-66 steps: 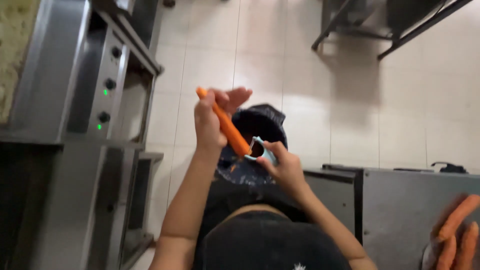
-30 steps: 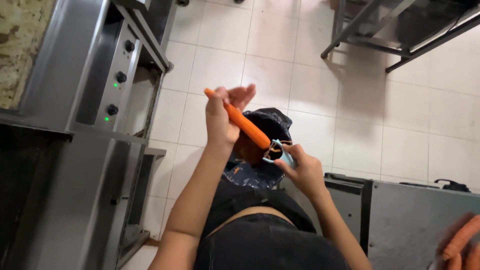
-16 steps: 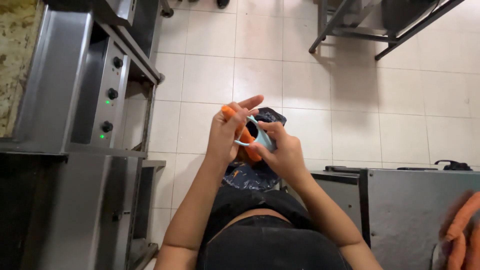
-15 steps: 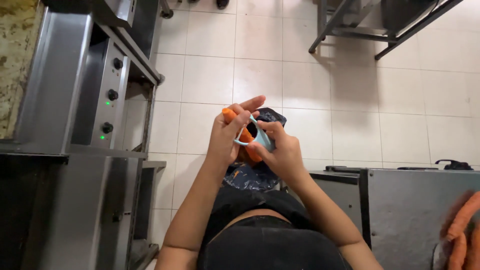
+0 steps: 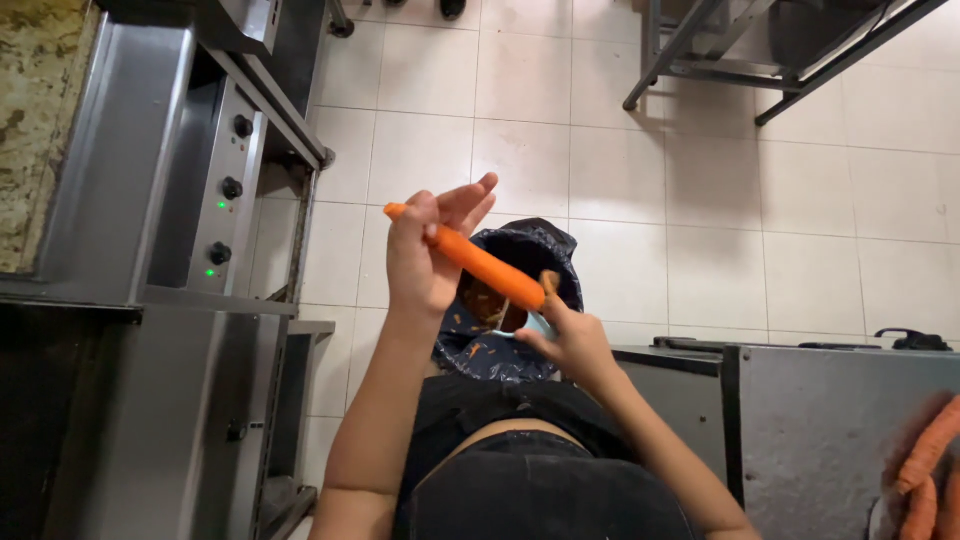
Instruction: The person peels several carrots using a vegetable peeler over a trash bin. They hold the carrot in one hand and the peeler in the other, removing the skin in long strips. The peeled carrots are placed on a metal table next to a pile of other carrots.
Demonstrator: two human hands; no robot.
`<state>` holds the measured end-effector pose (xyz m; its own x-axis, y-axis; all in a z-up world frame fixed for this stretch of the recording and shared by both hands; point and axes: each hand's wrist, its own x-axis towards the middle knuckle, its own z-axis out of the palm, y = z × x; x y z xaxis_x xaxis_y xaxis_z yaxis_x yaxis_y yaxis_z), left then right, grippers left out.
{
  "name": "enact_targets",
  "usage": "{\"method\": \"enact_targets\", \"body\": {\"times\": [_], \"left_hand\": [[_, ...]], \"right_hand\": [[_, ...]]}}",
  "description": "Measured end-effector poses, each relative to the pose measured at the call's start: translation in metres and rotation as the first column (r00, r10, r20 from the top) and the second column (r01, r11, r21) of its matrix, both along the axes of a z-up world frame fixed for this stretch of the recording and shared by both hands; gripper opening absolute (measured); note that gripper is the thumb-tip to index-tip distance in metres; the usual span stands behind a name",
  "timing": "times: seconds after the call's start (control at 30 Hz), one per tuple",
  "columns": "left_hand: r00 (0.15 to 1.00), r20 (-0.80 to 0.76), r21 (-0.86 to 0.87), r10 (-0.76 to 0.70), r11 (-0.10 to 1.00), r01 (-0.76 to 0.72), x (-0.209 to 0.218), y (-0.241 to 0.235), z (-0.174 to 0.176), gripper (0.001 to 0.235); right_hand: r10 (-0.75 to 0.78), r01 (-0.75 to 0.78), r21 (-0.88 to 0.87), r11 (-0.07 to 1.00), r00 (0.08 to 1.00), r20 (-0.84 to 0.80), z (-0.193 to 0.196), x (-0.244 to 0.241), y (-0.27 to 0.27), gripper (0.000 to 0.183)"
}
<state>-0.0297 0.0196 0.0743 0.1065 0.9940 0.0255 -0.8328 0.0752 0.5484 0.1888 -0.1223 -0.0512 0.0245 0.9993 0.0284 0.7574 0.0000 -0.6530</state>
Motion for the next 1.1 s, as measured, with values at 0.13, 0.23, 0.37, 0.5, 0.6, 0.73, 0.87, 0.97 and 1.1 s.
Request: {"method": "enact_targets", "body": {"times": [0.13,0.23,0.37,0.5,0.6,0.73,0.87,0.97,1.1], "left_hand": [[0.998,-0.059,0.033,0.028,0.999,-0.026,0.001,0.008,-0.008,0.042],[0.999,-0.016,0.035,-0.049,0.998,0.049,-0.003,0.013,-0.020,0.045],[0.971,0.068,0.065,-0.231,0.972,0.227,-0.006,0.014,-0.027,0.045],[0.911,-0.072,0.151,-0.405,0.899,0.411,0.002,0.007,-0.015,0.037],[0.905,-0.256,0.223,-0.340,0.890,0.397,0.014,-0.007,-0.004,0.031],[0.934,-0.196,0.216,-0.298,0.916,0.338,0.023,-0.009,-0.017,0.038],[0.971,-0.083,0.278,-0.224,0.931,0.239,0.020,-0.004,-0.047,0.044],[0.971,-0.010,0.298,-0.240,0.926,0.232,0.017,0.000,-0.060,0.047],[0.971,0.095,0.262,-0.221,0.946,0.190,0.000,0.008,-0.057,0.046]], "right_hand": [[-0.058,0.038,-0.137,0.990,0.988,-0.144,-0.015,0.028,0.001,0.051],[-0.107,0.062,-0.143,0.988,0.937,-0.332,-0.024,0.048,0.003,0.046],[-0.061,0.013,-0.097,0.995,0.858,-0.510,-0.014,0.048,0.010,0.052],[0.054,-0.049,0.025,0.998,0.811,-0.583,0.064,0.016,0.030,0.056],[0.048,-0.017,0.067,0.998,0.870,-0.491,0.090,-0.008,0.036,0.056],[0.022,0.013,0.066,0.998,0.861,-0.509,0.069,-0.022,0.033,0.060],[0.011,-0.003,0.017,1.000,0.862,-0.507,0.038,-0.006,0.014,0.057],[-0.002,-0.020,-0.042,0.999,0.890,-0.455,0.012,0.011,-0.001,0.057],[-0.008,-0.048,-0.152,0.987,0.939,-0.343,0.001,0.028,-0.020,0.056]]}}
